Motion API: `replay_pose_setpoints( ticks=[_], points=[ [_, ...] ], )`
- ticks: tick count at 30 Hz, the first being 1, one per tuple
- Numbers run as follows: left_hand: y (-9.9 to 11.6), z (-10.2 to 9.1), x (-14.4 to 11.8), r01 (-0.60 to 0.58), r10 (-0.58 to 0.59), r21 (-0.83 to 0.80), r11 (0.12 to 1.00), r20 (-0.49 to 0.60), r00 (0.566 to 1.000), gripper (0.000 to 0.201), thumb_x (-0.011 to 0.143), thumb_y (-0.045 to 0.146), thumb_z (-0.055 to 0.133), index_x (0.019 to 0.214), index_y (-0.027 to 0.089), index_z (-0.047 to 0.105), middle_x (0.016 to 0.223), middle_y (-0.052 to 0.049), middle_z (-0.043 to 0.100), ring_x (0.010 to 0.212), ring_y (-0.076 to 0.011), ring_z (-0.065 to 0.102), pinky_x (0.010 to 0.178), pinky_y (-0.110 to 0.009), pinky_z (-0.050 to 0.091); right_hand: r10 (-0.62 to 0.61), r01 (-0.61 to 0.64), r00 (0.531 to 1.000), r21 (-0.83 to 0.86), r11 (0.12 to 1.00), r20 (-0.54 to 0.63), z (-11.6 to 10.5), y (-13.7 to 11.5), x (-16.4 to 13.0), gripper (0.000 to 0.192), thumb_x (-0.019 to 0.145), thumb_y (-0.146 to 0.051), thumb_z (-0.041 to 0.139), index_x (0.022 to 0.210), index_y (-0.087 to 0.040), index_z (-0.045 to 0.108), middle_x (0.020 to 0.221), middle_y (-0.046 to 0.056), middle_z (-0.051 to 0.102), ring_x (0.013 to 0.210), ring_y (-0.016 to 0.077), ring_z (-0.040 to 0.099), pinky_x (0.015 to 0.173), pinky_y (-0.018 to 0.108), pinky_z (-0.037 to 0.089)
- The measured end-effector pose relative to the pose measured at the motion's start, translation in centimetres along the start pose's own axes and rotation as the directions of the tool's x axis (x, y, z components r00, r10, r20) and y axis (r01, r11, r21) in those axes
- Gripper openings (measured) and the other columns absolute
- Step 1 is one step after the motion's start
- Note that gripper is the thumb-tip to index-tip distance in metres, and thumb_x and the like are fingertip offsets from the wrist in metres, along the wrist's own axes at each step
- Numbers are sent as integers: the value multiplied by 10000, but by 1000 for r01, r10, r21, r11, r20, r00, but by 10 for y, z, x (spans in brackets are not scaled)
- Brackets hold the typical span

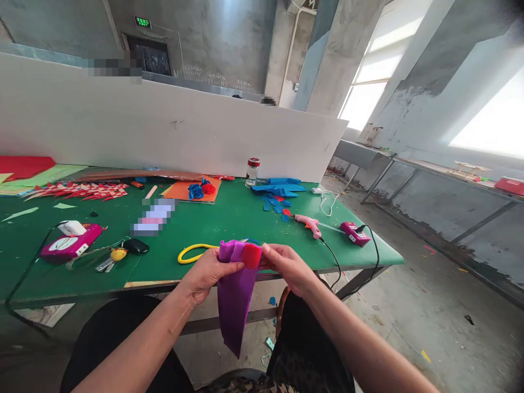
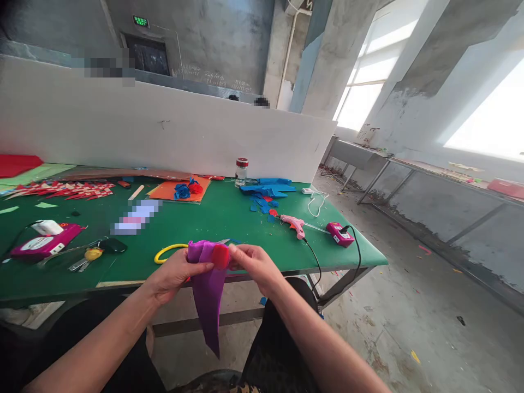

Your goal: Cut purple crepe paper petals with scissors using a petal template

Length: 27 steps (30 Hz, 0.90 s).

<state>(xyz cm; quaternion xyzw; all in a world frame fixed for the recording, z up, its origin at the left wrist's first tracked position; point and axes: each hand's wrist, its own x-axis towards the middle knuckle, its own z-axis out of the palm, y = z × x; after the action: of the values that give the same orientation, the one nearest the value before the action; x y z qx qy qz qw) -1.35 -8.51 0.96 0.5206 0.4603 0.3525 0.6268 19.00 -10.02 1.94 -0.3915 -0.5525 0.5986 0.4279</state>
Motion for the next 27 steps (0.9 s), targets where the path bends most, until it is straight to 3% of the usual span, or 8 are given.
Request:
replay_pose_setpoints(
  ticks=[3,7,12,19,21,24,25,27],
  points=[
    [0,2,1,-31,31,46,998,-11,999,415,614,362,827,961,148,748,820,-24,743,742,-166,637,672,-236,441,-12,15,993,26,1000,-121,15,14,-7,392,651,-482,801,875,-165,749,821,34,737,745,164,634,725,278,478],
    [-1,7,5,-53,53,91,994,8,999,386,635,366,813,949,149,752,819,-20,746,762,-176,649,695,-244,453,-14,24,980,49,998,-197,20,21,-6,319,646,-428,803,808,-158,749,719,12,712,657,144,592,653,268,446],
    [-5,8,9,-69,61,113,991,79,995,349,653,331,804,945,148,749,849,-28,759,780,-183,663,735,-256,468,23,-26,981,-13,1000,-195,9,18,-5,278,637,-388,797,760,-143,750,673,7,692,614,130,560,623,265,419],
    [-4,7,9,-77,53,109,991,210,976,421,698,377,784,1054,167,705,1026,-67,744,942,-234,665,847,-321,497,190,-167,964,134,977,-187,3,23,-10,324,547,-390,848,711,-129,748,668,27,699,558,97,531,559,230,412],
    [-4,4,6,-111,90,133,985,155,984,474,701,408,779,1103,184,669,1104,-79,712,1012,-251,643,876,-343,499,251,-204,944,219,954,-214,2,29,-15,349,533,-390,861,729,-125,748,688,35,708,543,90,541,542,217,424],
    [-10,-6,-4,-195,211,240,951,-42,977,521,753,469,724,1186,208,599,1187,-102,645,1097,-260,594,923,-368,478,302,-208,921,348,914,-244,-1,28,-25,349,531,-379,875,731,-127,739,715,45,724,545,97,582,551,215,471],
    [-14,-8,-8,-219,243,252,943,-65,968,544,763,479,713,1218,214,576,1218,-111,624,1132,-263,573,942,-372,466,306,-200,920,381,903,-244,-1,24,-28,341,531,-370,879,727,-131,735,722,46,730,556,105,602,563,222,492],
    [-27,-9,-14,-274,276,190,943,18,961,645,742,469,740,1301,232,522,1311,-123,571,1224,-274,516,992,-380,434,304,-186,926,428,885,-224,-1,10,-34,329,525,-350,890,714,-138,723,714,38,732,572,118,630,578,231,522]
  ],
)
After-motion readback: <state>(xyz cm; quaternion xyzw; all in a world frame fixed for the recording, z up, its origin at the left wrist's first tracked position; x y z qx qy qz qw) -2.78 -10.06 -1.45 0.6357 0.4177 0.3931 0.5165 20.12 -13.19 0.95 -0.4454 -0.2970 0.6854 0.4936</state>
